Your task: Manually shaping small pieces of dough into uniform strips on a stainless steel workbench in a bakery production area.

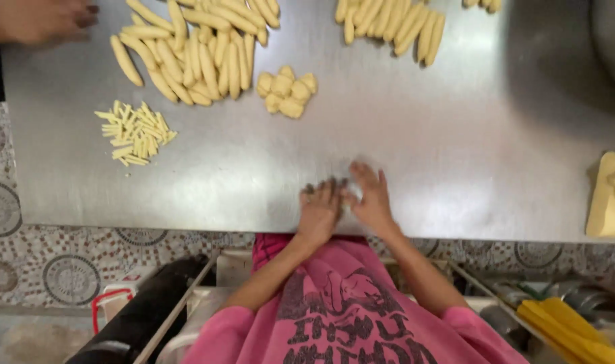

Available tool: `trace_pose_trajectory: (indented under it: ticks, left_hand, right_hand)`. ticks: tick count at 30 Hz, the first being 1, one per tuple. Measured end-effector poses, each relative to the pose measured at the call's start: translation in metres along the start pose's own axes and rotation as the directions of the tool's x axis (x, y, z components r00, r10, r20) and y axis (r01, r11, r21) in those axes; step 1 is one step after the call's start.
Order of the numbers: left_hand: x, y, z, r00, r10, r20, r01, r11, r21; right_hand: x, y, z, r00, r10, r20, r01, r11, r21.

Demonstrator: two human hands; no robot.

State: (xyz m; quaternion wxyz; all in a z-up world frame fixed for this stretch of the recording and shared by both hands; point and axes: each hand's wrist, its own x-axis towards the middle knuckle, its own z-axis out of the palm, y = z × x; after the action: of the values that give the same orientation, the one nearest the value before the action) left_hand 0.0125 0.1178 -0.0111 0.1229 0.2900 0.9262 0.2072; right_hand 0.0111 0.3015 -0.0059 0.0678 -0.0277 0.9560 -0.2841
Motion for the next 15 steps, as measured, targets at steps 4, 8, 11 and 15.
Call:
trace_pose_trajectory:
  ticks: [4,8,11,15]
  left_hand:
    - [0.022,-0.025,0.08,0.991,0.128,0.045,-0.12,0.981,-0.149]
    - [0.022,-0.085,0.028,0.932,-0.203,0.301,0.361,0.43,-0.827]
    - [0.013,-0.156,-0.021,0.798,-0.225,0.56,0.479,-0.327,-0.814]
    - [0.053,-0.236,-0.123,0.825,-0.418,0.381,0.274,-0.293,-0.916]
  right_hand:
    - [0.126,0.011,-0.013,0.99,-0.026,-0.137,0.033,0.998,0.051]
    - [0.221,-0.038,0.005,0.992,-0.112,-0.059,0.105,0.989,-0.104]
    - [0.267,-0.076,0.009,0.969,-0.087,0.231,0.154,0.945,-0.289]
    - [0.301,-0.062,0.037,0.911,-0.237,0.337,0.372,0.825,-0.426]
